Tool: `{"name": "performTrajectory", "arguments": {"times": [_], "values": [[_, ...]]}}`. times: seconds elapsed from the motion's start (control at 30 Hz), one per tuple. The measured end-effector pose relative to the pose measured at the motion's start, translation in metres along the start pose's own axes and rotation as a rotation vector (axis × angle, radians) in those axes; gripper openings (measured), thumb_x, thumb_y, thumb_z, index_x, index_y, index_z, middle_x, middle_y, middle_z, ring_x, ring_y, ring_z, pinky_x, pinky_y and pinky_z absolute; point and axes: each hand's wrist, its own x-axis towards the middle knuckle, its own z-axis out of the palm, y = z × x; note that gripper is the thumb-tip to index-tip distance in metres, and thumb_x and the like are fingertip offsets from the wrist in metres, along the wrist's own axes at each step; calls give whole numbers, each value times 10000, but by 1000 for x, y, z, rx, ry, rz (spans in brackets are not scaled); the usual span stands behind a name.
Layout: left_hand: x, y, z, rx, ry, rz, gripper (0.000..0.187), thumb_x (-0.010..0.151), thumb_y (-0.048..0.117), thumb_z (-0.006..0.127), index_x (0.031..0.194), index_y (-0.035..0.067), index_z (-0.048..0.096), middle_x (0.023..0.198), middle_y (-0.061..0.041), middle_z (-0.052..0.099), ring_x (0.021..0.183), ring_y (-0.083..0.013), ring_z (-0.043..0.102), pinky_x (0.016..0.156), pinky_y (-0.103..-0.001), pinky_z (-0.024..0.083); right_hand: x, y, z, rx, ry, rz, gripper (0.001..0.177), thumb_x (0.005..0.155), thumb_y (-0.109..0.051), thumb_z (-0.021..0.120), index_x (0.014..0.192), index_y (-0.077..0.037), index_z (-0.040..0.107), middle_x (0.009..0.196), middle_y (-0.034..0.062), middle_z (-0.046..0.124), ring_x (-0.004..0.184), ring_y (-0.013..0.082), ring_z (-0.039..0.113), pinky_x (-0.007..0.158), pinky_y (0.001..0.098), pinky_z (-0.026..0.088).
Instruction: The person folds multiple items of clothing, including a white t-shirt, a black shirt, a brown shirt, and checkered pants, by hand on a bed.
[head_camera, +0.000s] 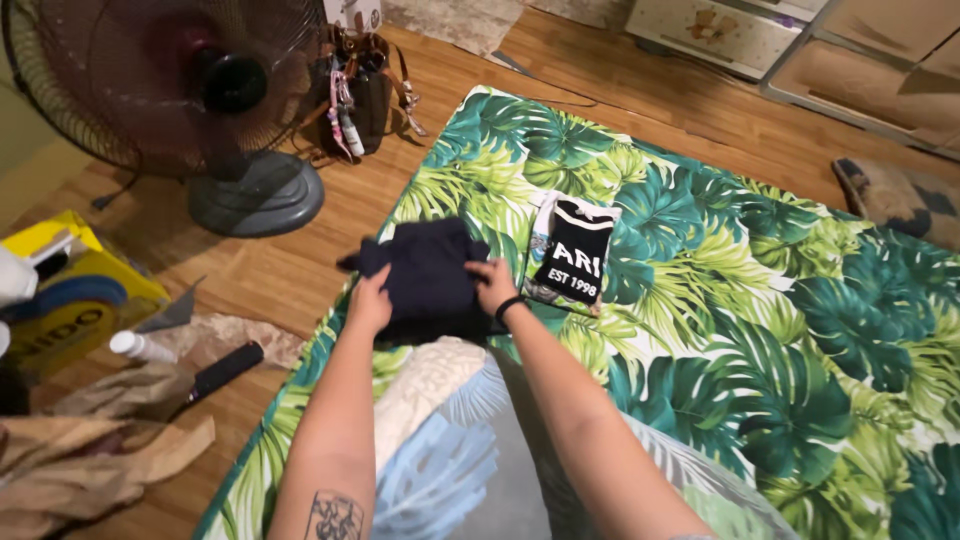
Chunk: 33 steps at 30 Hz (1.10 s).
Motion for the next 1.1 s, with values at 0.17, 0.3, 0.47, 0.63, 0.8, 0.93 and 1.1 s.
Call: {"name": "performTrajectory", "arguments": {"times": [0.17, 0.3, 0.47, 0.63, 0.8, 0.93, 1.1], "values": [[-31, -41, 26, 86, -78, -166, 609, 891, 58, 651, 1458, 269, 584, 1318, -355, 555, 1222, -488, 567, 1055, -482, 475, -26, 6, 33, -53, -16, 72, 441, 845, 35, 658, 1189, -221, 761, 1399, 252, 458, 1273, 438, 526, 1099, 415, 450], [-43, -45, 42, 142, -172, -216, 638, 912, 61, 630, 1487, 316, 520, 1389, -332, 521, 1228, -477, 564, 1038, -482, 474, -43, 9, 36, -83, -29, 141, 444, 853, 16, 652, 1197, -242, 761, 1421, 248, 461, 1285, 442, 532, 1101, 414, 467], [-33, -14, 28, 306, -237, -445, 607, 919, 126, 625, 1464, 383, 551, 1599, -329, 218, 1371, -510, 425, 1153, -518, 367, -47, -12, 7, -262, -87, 241, 408, 845, -206, 761, 1238, -316, 731, 1446, 192, 468, 1303, 421, 502, 1077, 481, 433], [-14, 53, 30, 602, -52, -148, 614, 903, 250, 679, 1495, 215, 516, 1641, -343, 78, 1483, -567, 176, 1209, -598, 172, -55, 0, -69, -599, 78, 209, 614, 794, -356, 814, 1363, -263, 602, 1492, 224, 411, 1323, 426, 442, 1073, 547, 380], [1, 128, 94, 483, -196, 367, 805, 880, 255, 694, 1582, 57, 353, 1676, -230, 212, 1537, -438, 219, 1241, -514, 200, -103, 37, -180, -664, 298, 295, 695, 837, -332, 802, 1463, -218, 521, 1532, 233, 404, 1354, 433, 426, 1110, 540, 379], [-14, 231, 166, 409, -333, 642, 854, 884, 249, 694, 1608, 58, 282, 1666, -192, 280, 1539, -389, 243, 1247, -493, 210, -165, 51, -279, -728, 433, 425, 797, 789, -268, 813, 1500, -175, 464, 1542, 239, 383, 1382, 432, 404, 1115, 541, 364], [-82, 372, 236, 300, -457, 960, 865, 885, 251, 704, 1600, 44, 263, 1627, -188, 337, 1513, -414, 266, 1228, -511, 223, -272, 55, -400, -829, 669, 579, 814, 802, -262, 811, 1519, -179, 434, 1539, 219, 383, 1392, 428, 398, 1141, 540, 351]]}}
